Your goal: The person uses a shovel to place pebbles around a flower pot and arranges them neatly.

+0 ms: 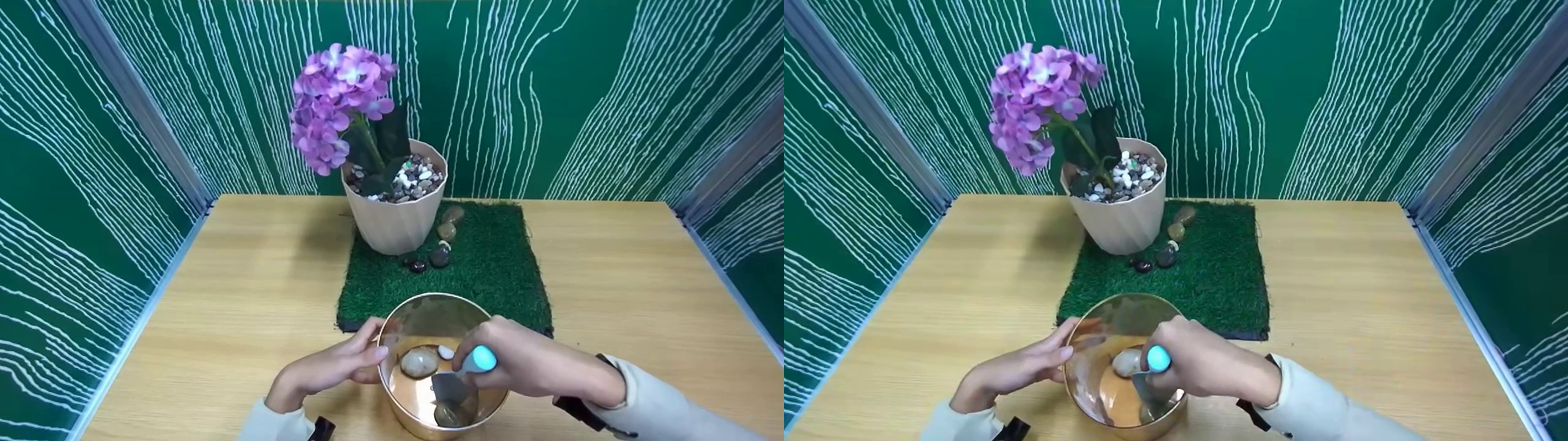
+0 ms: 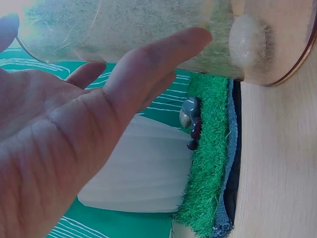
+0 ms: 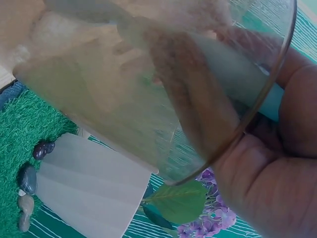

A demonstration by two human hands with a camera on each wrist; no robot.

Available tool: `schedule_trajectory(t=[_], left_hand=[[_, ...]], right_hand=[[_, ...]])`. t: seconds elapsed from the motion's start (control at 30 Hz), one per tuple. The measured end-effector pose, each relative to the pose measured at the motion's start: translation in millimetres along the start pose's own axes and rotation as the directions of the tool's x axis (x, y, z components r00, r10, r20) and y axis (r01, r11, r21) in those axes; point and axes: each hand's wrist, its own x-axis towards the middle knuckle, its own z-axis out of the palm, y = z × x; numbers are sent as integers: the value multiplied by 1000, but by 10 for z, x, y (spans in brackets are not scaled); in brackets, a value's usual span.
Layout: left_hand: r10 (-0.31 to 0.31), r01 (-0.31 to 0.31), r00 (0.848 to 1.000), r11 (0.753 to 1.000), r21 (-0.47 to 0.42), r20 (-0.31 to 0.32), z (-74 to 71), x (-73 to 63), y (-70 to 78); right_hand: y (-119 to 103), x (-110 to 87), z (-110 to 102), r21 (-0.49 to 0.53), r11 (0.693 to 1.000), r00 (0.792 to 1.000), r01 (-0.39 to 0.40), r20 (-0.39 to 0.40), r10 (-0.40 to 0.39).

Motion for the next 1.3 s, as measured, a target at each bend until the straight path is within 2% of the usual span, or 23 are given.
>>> schedule_trajectory(t=[0.27, 0.47, 0.67, 1.1, 1.3], left_hand=[[-9, 9, 1000, 1000, 4, 3, 9, 0, 2], [-14, 14, 1000, 1000, -5, -1, 5, -11, 5], [-7, 7, 1000, 1000, -23, 3, 11, -15, -4], [-13, 13, 1000, 1000, -9, -6, 17, -9, -5], [-14, 14, 1000, 1000, 6, -12, 8, -14, -2]], right_hand=[[-2, -9, -16, 40, 999, 1000, -9, -21, 10], [-51, 31, 42, -31, 999, 999, -39, 10, 40], [-63, 50, 87, -64, 998, 1000, 6, -9, -6], [-5, 41, -109, 77, 997, 1000, -11, 4, 11], [-27, 57, -102, 36, 999, 1000, -7, 18, 7]])
